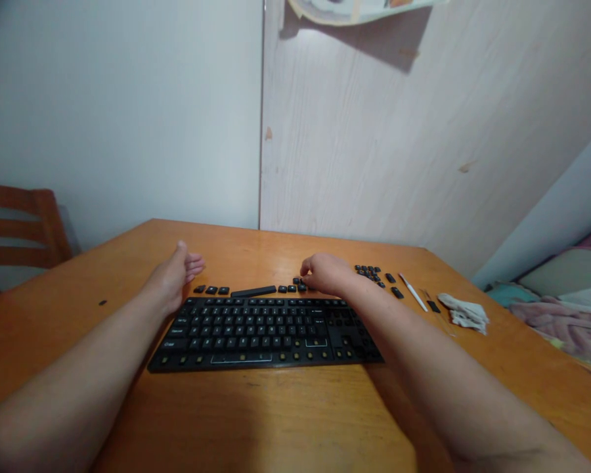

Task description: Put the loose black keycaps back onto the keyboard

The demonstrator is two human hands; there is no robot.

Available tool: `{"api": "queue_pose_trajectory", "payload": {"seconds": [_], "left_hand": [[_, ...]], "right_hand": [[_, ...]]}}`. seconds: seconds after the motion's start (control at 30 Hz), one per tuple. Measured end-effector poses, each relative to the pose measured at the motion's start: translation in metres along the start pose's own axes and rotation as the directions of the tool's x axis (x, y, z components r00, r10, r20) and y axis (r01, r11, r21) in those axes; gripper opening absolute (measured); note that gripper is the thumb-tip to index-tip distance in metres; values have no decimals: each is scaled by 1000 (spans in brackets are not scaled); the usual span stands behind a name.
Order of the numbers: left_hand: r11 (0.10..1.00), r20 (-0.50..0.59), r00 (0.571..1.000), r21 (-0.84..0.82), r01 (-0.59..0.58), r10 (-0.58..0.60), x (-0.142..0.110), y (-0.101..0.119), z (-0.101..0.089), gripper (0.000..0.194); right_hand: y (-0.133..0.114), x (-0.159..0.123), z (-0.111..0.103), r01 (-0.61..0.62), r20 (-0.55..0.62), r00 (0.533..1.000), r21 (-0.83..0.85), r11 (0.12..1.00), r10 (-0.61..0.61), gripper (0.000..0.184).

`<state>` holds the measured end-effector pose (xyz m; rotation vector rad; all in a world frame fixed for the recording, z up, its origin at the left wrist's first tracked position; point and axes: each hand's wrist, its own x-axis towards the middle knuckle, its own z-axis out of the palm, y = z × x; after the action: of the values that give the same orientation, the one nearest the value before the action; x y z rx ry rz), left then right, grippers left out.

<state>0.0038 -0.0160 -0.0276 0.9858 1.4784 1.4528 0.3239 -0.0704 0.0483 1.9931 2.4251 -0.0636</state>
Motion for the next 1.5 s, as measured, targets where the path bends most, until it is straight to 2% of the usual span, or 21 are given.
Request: {"api": "queue_pose_trajectory", "payload": {"seconds": [0.33,0.73,1.5], "left_hand": [[1000,-4,1000,1,5,-5,-1,1,0,62],[1000,-8,1000,-12,-6,6,-4,4,1,57],[1000,-5,1000,-10,-15,15,-3,2,0,62]], "right_hand": [[-3,32,9,30,97,995,-19,999,-28,28],[-4,44,15,32,155,987,-6,999,-31,29],[-1,51,23,64,122,990,33,997,-68,24]]}}
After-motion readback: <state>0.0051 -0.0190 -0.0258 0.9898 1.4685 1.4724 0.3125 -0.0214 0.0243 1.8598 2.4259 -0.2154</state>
